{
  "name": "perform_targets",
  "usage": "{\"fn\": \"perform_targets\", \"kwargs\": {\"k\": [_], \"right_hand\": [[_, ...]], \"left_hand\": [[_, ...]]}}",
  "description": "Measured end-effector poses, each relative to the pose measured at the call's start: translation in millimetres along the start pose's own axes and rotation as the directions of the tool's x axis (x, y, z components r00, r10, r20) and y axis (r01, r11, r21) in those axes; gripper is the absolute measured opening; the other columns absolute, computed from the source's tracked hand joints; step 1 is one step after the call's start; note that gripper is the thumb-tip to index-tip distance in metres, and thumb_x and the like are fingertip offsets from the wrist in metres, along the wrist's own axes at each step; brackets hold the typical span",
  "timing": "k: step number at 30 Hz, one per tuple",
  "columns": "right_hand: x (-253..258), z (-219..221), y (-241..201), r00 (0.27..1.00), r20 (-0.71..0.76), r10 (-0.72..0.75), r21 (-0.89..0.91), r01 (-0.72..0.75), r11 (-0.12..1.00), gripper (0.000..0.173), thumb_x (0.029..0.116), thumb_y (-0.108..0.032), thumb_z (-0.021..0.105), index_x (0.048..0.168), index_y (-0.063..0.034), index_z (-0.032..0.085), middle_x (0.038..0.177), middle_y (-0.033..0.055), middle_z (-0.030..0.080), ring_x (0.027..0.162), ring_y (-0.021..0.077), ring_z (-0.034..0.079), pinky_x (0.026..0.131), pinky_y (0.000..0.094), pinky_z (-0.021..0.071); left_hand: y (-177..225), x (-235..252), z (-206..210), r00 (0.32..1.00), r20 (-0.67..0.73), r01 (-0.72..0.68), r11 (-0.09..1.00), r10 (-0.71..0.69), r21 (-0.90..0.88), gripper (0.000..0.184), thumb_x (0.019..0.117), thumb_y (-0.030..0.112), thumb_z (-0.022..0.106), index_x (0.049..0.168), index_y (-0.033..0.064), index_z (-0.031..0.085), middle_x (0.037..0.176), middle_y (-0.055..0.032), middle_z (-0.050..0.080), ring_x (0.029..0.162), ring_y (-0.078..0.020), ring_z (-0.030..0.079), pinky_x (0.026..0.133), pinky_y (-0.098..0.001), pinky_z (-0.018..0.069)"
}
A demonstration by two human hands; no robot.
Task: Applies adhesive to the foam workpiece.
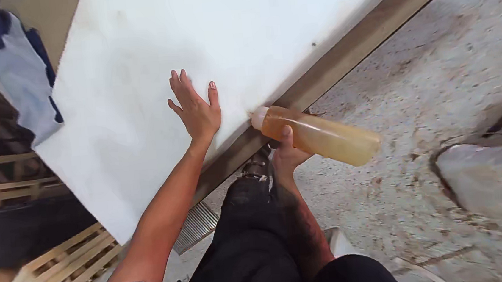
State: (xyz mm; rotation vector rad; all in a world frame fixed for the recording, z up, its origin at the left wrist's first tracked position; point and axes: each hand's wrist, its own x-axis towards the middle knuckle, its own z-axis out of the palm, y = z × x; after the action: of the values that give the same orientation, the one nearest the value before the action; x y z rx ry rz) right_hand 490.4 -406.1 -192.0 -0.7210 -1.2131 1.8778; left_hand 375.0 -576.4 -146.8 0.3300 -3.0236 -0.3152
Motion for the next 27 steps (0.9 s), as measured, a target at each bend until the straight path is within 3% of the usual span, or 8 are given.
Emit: {"fn": "perform_targets", "kwargs": {"k": [4, 9, 12, 15, 18, 21, 24, 27], "right_hand": [[-14, -3, 27, 0.914, -0.138, 0.381, 0.298, -0.328, 0.896, 0.053, 0.0964, -0.022, 0.072, 0.137, -0.0041, 0.044, 0.118, 0.0184, 0.065, 0.105, 0.0324, 0.069, 0.086, 0.0555, 0.0610], [-2, -47, 26, 0.767, -0.128, 0.628, 0.421, -0.532, 0.735, 0.048, 0.1058, -0.034, 0.057, 0.144, -0.0088, 0.041, 0.122, 0.0196, 0.064, 0.104, 0.0343, 0.069, 0.084, 0.0548, 0.0609], [15, -93, 5, 0.677, -0.002, 0.736, 0.548, -0.615, 0.567, 0.057, 0.1075, -0.054, 0.039, 0.148, -0.0136, 0.036, 0.132, 0.0171, 0.059, 0.112, 0.0311, 0.066, 0.092, 0.0499, 0.0591], [28, -138, -16, 0.621, 0.021, 0.784, 0.639, -0.611, 0.467, 0.064, 0.1030, -0.068, 0.030, 0.140, -0.0177, 0.043, 0.119, 0.0102, 0.064, 0.099, 0.0213, 0.069, 0.083, 0.0372, 0.0607], [26, -171, -45, 0.637, -0.003, 0.771, 0.554, -0.641, 0.532, 0.061, 0.1039, -0.066, 0.032, 0.136, -0.0155, 0.046, 0.114, 0.0107, 0.066, 0.095, 0.0202, 0.069, 0.079, 0.0358, 0.0613], [15, -181, -85, 0.642, -0.084, 0.762, 0.408, -0.675, 0.614, 0.058, 0.1046, -0.062, 0.037, 0.138, -0.0159, 0.046, 0.118, 0.0122, 0.065, 0.100, 0.0222, 0.069, 0.080, 0.0385, 0.0619], [0, -186, -115, 0.623, -0.119, 0.773, 0.348, -0.703, 0.620, 0.059, 0.1037, -0.064, 0.037, 0.135, -0.0160, 0.049, 0.114, 0.0117, 0.067, 0.095, 0.0219, 0.071, 0.075, 0.0364, 0.0629], [-11, -192, -132, 0.603, -0.118, 0.789, 0.337, -0.723, 0.603, 0.059, 0.1030, -0.064, 0.038, 0.132, -0.0145, 0.051, 0.111, 0.0133, 0.068, 0.092, 0.0232, 0.072, 0.071, 0.0362, 0.0633]], "left_hand": [[-1, 2, 6, 0.999, -0.048, 0.018, 1.000, -0.017, 0.017, 0.083, 0.1006, 0.065, 0.037, 0.163, 0.0128, 0.025, 0.171, -0.0066, 0.021, 0.158, -0.0230, 0.018, 0.124, -0.0650, 0.0119], [-3, 0, 3, 0.997, -0.048, -0.054, 0.998, 0.053, -0.023, 0.082, 0.1018, 0.063, 0.036, 0.164, 0.0120, 0.021, 0.171, -0.0073, 0.021, 0.157, -0.0228, 0.020, 0.124, -0.0626, 0.0137], [-6, -12, -1, 0.977, -0.010, -0.212, 0.977, 0.212, -0.033, 0.085, 0.1017, 0.062, 0.040, 0.163, 0.0071, 0.021, 0.171, -0.0104, 0.021, 0.157, -0.0234, 0.020, 0.124, -0.0653, 0.0107], [-6, -22, -7, 0.938, 0.055, -0.341, 0.939, 0.343, -0.044, 0.089, 0.1004, 0.064, 0.043, 0.163, 0.0046, 0.019, 0.171, -0.0131, 0.017, 0.159, -0.0270, 0.013, 0.121, -0.0718, 0.0070], [-12, -28, -9, 0.920, 0.057, -0.374, 0.913, 0.388, -0.164, 0.086, 0.1004, 0.057, 0.047, 0.163, 0.0048, 0.020, 0.172, -0.0130, 0.015, 0.159, -0.0265, 0.012, 0.123, -0.0691, 0.0037], [-14, -42, -17, 0.885, 0.037, -0.447, 0.869, 0.464, -0.211, 0.082, 0.0993, 0.052, 0.050, 0.160, 0.0015, 0.029, 0.171, -0.0180, 0.015, 0.159, -0.0315, 0.013, 0.124, -0.0663, 0.0111], [3, -65, -20, 0.862, 0.162, -0.474, 0.877, 0.481, -0.080, 0.102, 0.0928, 0.077, 0.044, 0.159, 0.0003, 0.033, 0.172, -0.0184, 0.005, 0.159, -0.0368, 0.001, 0.122, -0.0718, 0.0036], [33, -70, -14, 0.916, 0.203, -0.354, 0.935, 0.347, 0.000, 0.129, 0.0789, 0.095, 0.037, 0.159, -0.0063, 0.027, 0.172, -0.0197, 0.001, 0.159, -0.0386, -0.001, 0.119, -0.0773, -0.0001]]}}
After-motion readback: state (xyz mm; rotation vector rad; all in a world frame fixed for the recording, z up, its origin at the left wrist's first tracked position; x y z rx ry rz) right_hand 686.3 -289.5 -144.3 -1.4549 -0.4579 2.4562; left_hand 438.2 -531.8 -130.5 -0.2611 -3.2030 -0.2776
